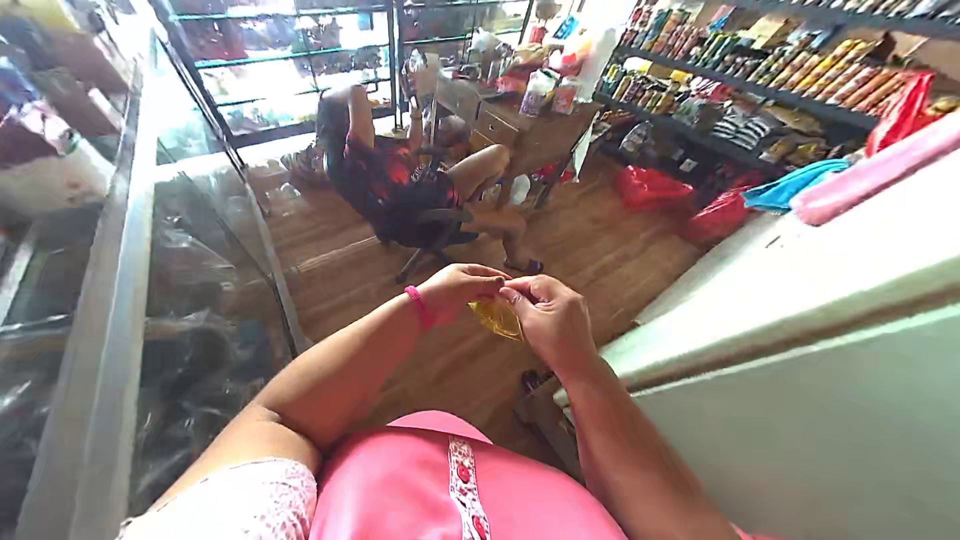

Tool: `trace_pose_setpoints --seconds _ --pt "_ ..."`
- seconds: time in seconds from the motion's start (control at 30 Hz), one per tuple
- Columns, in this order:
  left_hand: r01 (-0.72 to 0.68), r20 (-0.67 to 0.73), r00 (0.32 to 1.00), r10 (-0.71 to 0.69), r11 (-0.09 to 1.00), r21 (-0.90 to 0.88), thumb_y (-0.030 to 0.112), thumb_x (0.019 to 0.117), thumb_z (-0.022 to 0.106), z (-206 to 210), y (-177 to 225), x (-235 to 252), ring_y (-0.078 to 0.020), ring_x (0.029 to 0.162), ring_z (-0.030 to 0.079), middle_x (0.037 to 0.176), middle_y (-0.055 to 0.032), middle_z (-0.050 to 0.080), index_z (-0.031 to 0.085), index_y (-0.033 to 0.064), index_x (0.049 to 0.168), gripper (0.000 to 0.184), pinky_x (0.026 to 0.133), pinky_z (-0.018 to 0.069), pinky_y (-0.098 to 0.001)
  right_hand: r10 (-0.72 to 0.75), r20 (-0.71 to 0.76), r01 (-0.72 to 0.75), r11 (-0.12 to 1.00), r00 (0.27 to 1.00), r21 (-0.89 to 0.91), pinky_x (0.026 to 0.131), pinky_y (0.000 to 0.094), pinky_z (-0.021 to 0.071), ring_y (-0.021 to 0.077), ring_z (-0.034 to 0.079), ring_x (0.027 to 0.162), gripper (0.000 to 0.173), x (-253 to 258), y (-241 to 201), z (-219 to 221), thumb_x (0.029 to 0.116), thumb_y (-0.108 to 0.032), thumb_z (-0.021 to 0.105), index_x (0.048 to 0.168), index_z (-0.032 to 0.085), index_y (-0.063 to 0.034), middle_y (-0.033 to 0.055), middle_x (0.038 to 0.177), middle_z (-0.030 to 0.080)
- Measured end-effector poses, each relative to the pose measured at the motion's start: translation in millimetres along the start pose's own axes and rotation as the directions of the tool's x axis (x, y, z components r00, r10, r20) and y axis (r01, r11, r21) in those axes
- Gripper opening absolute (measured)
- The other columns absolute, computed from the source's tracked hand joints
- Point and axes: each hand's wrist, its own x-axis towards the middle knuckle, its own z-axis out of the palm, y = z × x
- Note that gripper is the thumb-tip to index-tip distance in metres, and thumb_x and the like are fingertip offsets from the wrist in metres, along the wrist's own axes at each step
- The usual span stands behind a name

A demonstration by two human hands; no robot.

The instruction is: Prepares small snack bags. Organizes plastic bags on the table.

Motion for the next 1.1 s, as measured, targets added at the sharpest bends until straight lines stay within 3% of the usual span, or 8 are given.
trace_pose_setpoints --seconds 0.2,0.33,0.43,0.67,0.8,0.93,1.03,1.1 --pt "0.014 -0.028 1.000 -0.012 0.998 0.059 0.010 0.1053 0.049 -91.8 36.9 70.8 -0.0083 0.087 0.063 0.095 -0.0030 0.067 0.066 -0.0005 0.112 0.021 0.084 0.0529 -0.0287 -0.122 0.058 0.122 0.993 0.991 0.003 0.083 0.0451 0.0584 0.0255 0.071 0.091 0.012 133.1 16.2 53.9 0.0949 -0.010 0.069 0.100 0.076 -0.0004 0.0148 0.098 0.073" --pt "-0.091 -0.088 0.991 0.102 0.989 0.120 0.019 0.1057 0.040 -154.1 51.2 93.9 -0.0098 0.107 0.063 0.122 -0.0044 0.067 0.068 0.0039 0.119 0.035 0.094 0.0524 -0.0318 -0.081 0.194 0.054 0.989 0.978 0.141 0.086 0.0399 0.0578 0.0194 0.070 0.092 0.015 225.3 26.0 96.7 0.0973 -0.014 0.068 0.103 0.075 -0.0022 0.0129 0.102 0.072" --pt "-0.150 -0.134 0.968 0.212 0.917 0.370 0.016 0.1043 0.039 -212.3 64.3 119.8 -0.0167 0.122 0.055 0.136 -0.0119 0.056 0.070 -0.0011 0.106 0.036 0.103 0.0462 -0.0370 -0.111 0.226 0.056 0.970 0.968 0.235 0.083 0.0308 0.0560 0.0106 0.067 0.089 0.014 297.0 27.8 142.8 0.0968 -0.016 0.069 0.102 0.075 -0.0049 0.0084 0.102 0.071" --pt "-0.014 -0.473 0.817 0.330 0.831 0.557 0.017 0.1083 0.043 -353.5 100.0 157.7 -0.0204 0.118 0.059 0.131 -0.0100 0.063 0.073 0.0025 0.101 0.034 0.098 0.0488 -0.0435 -0.255 0.347 0.078 0.889 0.903 0.451 0.078 0.0221 0.0558 0.0011 0.066 0.082 0.014 463.8 14.0 265.0 0.0978 -0.015 0.068 0.105 0.075 -0.0067 0.0016 0.098 0.072" --pt "0.083 -0.664 0.605 0.439 0.794 0.602 0.015 0.1056 0.048 -450.0 97.8 162.2 -0.0196 0.114 0.062 0.117 -0.0114 0.069 0.073 -0.0003 0.100 0.030 0.101 0.0481 -0.0428 -0.289 0.491 -0.011 0.853 0.822 0.521 0.081 0.0273 0.0582 0.0077 0.070 0.092 0.040 531.5 0.7 352.5 0.1061 -0.016 0.053 0.144 0.055 -0.0046 0.0087 0.116 0.072" --pt "0.230 -0.822 0.447 0.352 0.843 0.486 0.018 0.1077 0.046 -550.0 96.8 156.1 -0.0187 0.105 0.063 0.113 -0.0111 0.068 0.072 0.0015 0.104 0.031 0.093 0.0498 -0.0436 -0.268 0.667 -0.151 0.853 0.695 0.500 0.092 0.0405 0.0570 0.0206 0.069 0.109 0.052 562.3 -4.8 453.8 0.1069 -0.021 0.052 0.155 0.041 -0.0082 0.0151 0.135 0.064" --pt "0.303 -0.815 0.473 0.336 0.806 0.508 0.017 0.1070 0.048 -620.0 102.4 156.4 -0.0222 0.109 0.063 0.114 -0.0137 0.068 0.072 0.0000 0.103 0.030 0.096 0.0489 -0.0457 -0.300 0.690 -0.150 0.846 0.659 0.511 0.093 0.0435 0.0560 0.0233 0.066 0.112 0.064 588.8 -32.3 521.1 0.1010 -0.028 0.063 0.157 0.038 -0.0081 0.0183 0.139 0.058" --pt "0.302 -0.756 0.545 0.363 0.756 0.581 0.017 0.1058 0.049 -666.4 105.2 163.2 -0.0238 0.110 0.064 0.113 -0.0147 0.069 0.072 -0.0008 0.100 0.030 0.098 0.0493 -0.0465 -0.307 0.698 -0.135 0.855 0.647 0.501 0.091 0.0478 0.0553 0.0260 0.067 0.104 0.065 617.5 -60.1 561.1 0.0997 -0.034 0.066 0.153 0.043 -0.0042 0.0184 0.126 0.065"
